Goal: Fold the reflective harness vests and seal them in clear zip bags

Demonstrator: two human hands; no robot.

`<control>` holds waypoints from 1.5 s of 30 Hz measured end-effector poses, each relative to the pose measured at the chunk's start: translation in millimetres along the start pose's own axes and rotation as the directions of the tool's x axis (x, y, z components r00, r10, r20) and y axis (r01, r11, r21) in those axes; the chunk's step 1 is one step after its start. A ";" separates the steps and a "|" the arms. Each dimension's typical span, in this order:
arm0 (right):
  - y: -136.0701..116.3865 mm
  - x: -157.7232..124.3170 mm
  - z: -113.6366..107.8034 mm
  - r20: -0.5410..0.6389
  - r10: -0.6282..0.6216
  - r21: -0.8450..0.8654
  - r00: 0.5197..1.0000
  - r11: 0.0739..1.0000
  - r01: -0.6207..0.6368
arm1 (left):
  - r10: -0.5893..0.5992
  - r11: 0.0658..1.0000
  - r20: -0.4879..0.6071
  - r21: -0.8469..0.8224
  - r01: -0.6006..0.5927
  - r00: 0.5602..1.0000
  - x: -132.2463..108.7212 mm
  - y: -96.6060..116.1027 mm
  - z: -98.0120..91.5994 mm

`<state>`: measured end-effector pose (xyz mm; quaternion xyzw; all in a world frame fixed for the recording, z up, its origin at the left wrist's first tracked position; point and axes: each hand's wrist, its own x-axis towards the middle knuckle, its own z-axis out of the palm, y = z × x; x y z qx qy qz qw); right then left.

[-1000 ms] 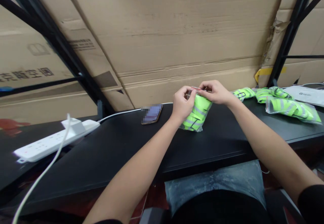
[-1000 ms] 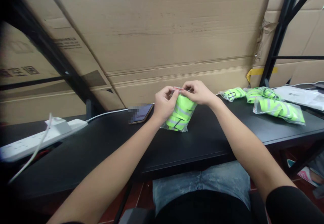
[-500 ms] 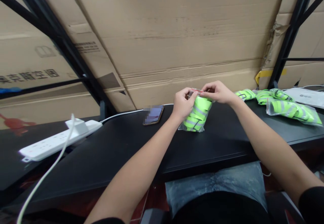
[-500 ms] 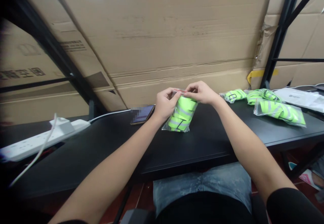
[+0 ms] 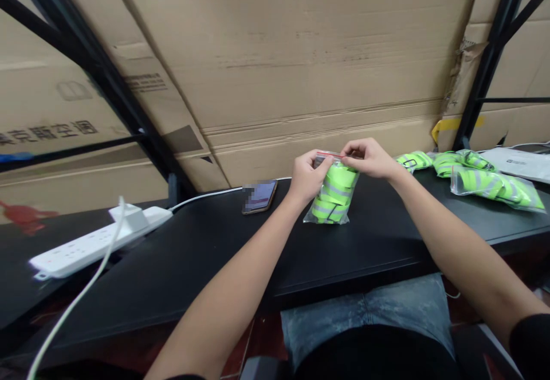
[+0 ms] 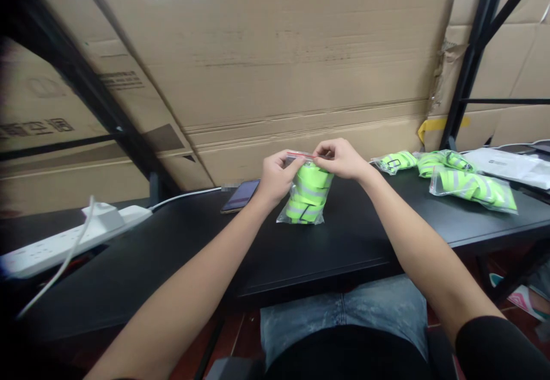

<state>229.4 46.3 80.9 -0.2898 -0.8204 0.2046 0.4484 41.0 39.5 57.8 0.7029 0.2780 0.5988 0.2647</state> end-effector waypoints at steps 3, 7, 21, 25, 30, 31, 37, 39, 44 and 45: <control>0.9 0.1 0.3 0.010 0.013 -0.014 1.000 1.000 -0.013 | -0.003 1.000 0.008 -0.011 0.003 1.000 -0.1 -1.3 0.5; 1.5 0.5 6.2 -0.008 -0.026 -0.080 1.000 0.996 0.025 | -0.022 0.999 0.030 -0.024 0.023 0.999 1.4 -4.1 -1.1; 0.5 0.0 -1.8 0.047 -0.039 -0.143 0.998 0.989 0.046 | -0.059 0.993 -0.016 -0.100 0.057 0.998 2.1 -7.6 -2.0; 1.0 0.0 1.8 0.008 -0.080 -0.110 0.997 0.991 0.080 | -0.078 0.994 0.005 -0.082 0.078 0.997 4.8 -8.1 -6.5; 8.7 -0.4 -7.0 0.112 0.022 -0.045 0.993 0.999 -0.017 | -0.084 0.994 0.015 -0.067 0.085 0.996 5.2 -7.6 -8.5; 9.5 -0.5 -8.3 0.120 0.027 -0.035 0.992 0.999 -0.023 | -0.081 0.994 0.013 -0.066 0.082 0.997 5.0 -8.0 -8.1; 6.7 -0.7 -6.9 -0.014 -0.034 -0.022 0.999 0.999 0.033 | -0.083 0.996 -0.049 -0.037 0.081 0.995 5.8 -9.2 -6.4; 7.6 -0.6 -7.0 -0.033 0.006 0.036 0.999 0.999 -0.004 | -0.097 0.994 -0.074 -0.062 0.092 0.993 6.3 -8.4 -7.3; 18.4 -0.1 -10.5 -0.046 0.061 0.062 0.997 0.996 -0.058 | -0.146 0.984 -0.091 -0.118 0.135 0.985 6.8 -10.9 -9.9; 20.5 0.1 -10.7 -0.049 0.059 0.040 0.997 0.998 -0.057 | -0.150 0.983 -0.084 -0.119 0.139 0.985 6.9 -12.0 -10.2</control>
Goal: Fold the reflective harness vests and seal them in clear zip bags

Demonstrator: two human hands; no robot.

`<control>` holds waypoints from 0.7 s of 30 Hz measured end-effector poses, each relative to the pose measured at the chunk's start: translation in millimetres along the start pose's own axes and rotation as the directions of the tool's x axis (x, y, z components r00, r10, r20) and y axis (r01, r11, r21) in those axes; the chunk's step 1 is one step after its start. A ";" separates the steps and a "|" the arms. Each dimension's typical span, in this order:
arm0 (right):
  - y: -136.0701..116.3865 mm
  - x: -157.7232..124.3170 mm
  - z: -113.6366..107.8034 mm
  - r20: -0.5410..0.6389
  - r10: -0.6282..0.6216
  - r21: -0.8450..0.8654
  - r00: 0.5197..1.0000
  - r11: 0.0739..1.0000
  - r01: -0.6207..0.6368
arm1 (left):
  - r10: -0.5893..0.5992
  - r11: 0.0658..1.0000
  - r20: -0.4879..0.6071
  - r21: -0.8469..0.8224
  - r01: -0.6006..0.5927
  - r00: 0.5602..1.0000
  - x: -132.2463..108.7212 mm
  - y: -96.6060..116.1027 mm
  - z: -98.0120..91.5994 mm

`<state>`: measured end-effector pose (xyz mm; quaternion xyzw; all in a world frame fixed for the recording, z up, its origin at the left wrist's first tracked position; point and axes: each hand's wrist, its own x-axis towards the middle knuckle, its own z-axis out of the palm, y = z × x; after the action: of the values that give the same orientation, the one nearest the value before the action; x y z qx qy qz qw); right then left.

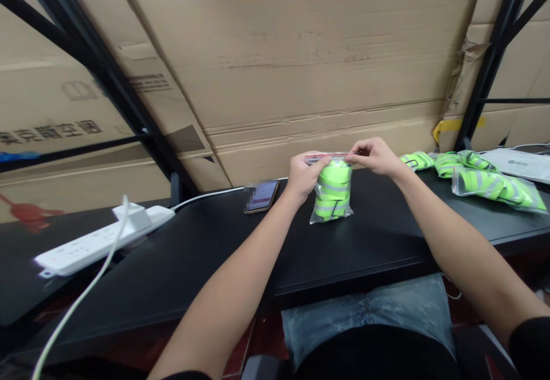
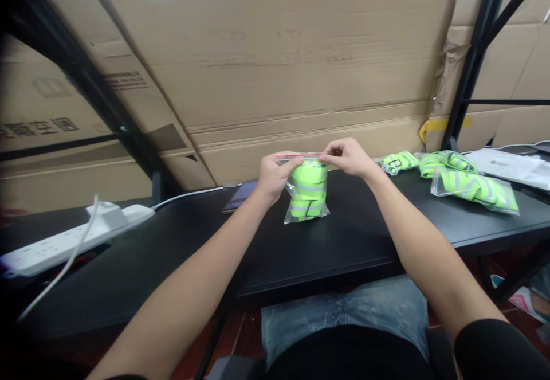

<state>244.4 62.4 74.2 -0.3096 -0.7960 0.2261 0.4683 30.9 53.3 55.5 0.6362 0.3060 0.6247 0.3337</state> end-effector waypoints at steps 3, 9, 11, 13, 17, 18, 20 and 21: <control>2.3 0.5 1.9 -0.042 -0.023 -0.038 0.999 0.999 0.021 | 0.007 1.000 0.001 0.005 -0.007 1.000 1.1 -1.9 -0.9; -7.5 0.3 13.0 -0.025 -0.012 0.081 1.000 0.997 0.014 | 0.020 1.000 0.002 -0.022 -0.020 1.000 -1.8 2.2 1.2; -10.4 0.3 15.2 0.002 -0.028 0.097 1.000 0.995 0.027 | 0.008 0.999 0.030 -0.042 -0.007 1.000 -3.2 3.7 3.3; -11.5 0.4 15.1 -0.007 -0.034 0.077 0.999 0.996 0.035 | -0.018 0.998 0.042 -0.067 0.021 0.999 -3.6 5.1 5.0; -9.5 1.5 12.9 -0.068 0.013 -0.001 0.998 1.000 -0.013 | -0.111 0.983 0.035 -0.146 0.115 0.993 -1.9 6.9 4.7; -8.9 2.0 12.9 -0.090 0.018 -0.036 0.996 0.999 -0.021 | -0.130 0.977 0.024 -0.168 0.133 0.991 -1.2 7.1 4.1; -8.5 3.5 14.0 -0.146 0.003 -0.117 0.989 0.993 -0.020 | -0.148 0.968 0.004 -0.203 0.145 0.989 0.0 7.5 3.1; -8.7 4.2 14.7 -0.170 -0.012 -0.152 0.985 0.988 -0.014 | -0.149 0.966 0.002 -0.215 0.146 0.989 0.4 7.8 2.8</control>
<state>227.3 58.2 75.7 -0.3633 -0.7678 0.1373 0.5096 33.6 48.9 62.1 0.5674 0.2858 0.6321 0.4437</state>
